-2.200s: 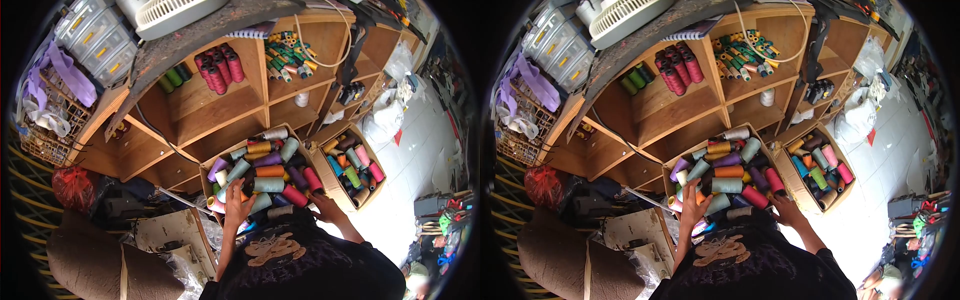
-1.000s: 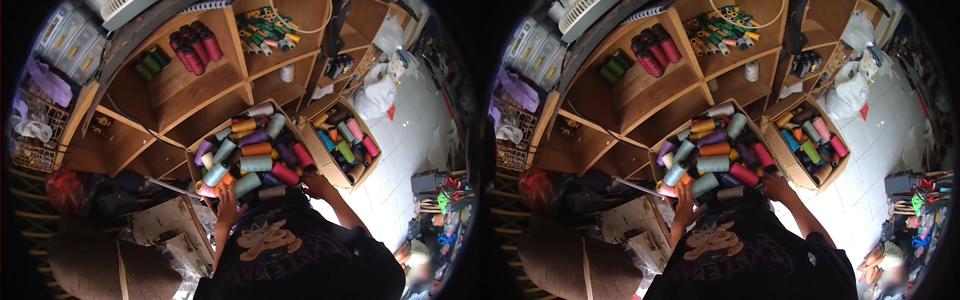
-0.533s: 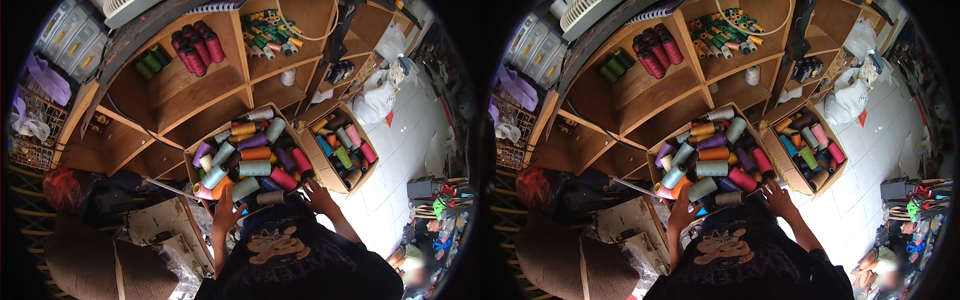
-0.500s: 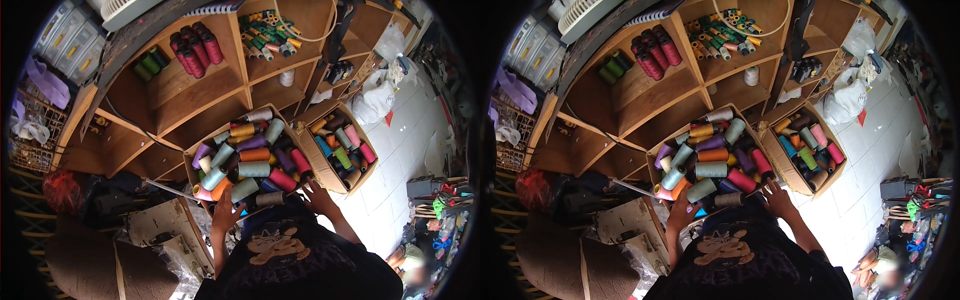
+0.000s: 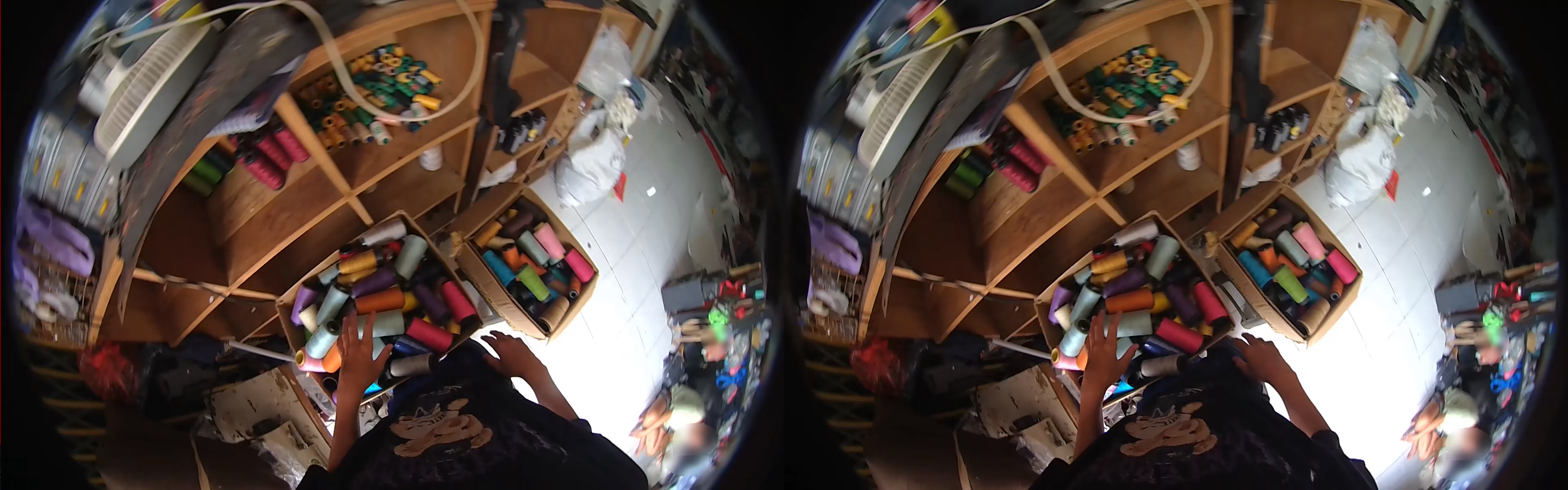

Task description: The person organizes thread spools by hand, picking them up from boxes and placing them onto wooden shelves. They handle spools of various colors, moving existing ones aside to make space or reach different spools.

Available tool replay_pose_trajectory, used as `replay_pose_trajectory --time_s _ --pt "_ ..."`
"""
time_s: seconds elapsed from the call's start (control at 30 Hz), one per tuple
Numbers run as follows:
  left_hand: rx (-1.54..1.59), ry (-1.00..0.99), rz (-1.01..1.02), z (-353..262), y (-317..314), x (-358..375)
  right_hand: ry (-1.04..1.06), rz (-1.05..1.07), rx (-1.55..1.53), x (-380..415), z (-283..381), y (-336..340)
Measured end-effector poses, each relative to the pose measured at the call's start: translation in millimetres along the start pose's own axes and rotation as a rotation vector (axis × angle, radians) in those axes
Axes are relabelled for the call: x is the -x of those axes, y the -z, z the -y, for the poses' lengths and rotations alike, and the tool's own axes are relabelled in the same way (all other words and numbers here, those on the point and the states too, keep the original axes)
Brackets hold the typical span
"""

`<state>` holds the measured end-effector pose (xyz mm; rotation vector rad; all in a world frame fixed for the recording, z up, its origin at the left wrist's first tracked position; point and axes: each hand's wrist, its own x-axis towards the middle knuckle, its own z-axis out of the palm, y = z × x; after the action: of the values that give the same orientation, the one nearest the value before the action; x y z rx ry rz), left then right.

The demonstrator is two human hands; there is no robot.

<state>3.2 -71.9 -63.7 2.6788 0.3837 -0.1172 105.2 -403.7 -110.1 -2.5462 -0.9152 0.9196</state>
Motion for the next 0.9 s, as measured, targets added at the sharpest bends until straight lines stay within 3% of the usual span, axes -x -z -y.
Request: replay_pose_trajectory --time_s 0.17,0.3,0.57,0.7,0.9 --pt "-0.006 0.045 0.097 -6 -21 -9 -0.07 -0.106 -0.057 -18 -39 -4" --pt "-0.016 -0.005 0.039 -3 -31 -10 -0.269 -0.1 -0.057 -20 -60 20" --pt "-0.077 0.068 0.033 -11 -43 -15 -0.458 -0.486 0.072 -21 -132 23" --pt "-0.094 0.109 0.035 -16 -44 -16 -0.599 -0.351 -0.195 -18 -159 32" --pt "-0.104 0.085 -0.015 -18 -48 -17 -0.523 -0.418 -0.233 -32 -200 21"
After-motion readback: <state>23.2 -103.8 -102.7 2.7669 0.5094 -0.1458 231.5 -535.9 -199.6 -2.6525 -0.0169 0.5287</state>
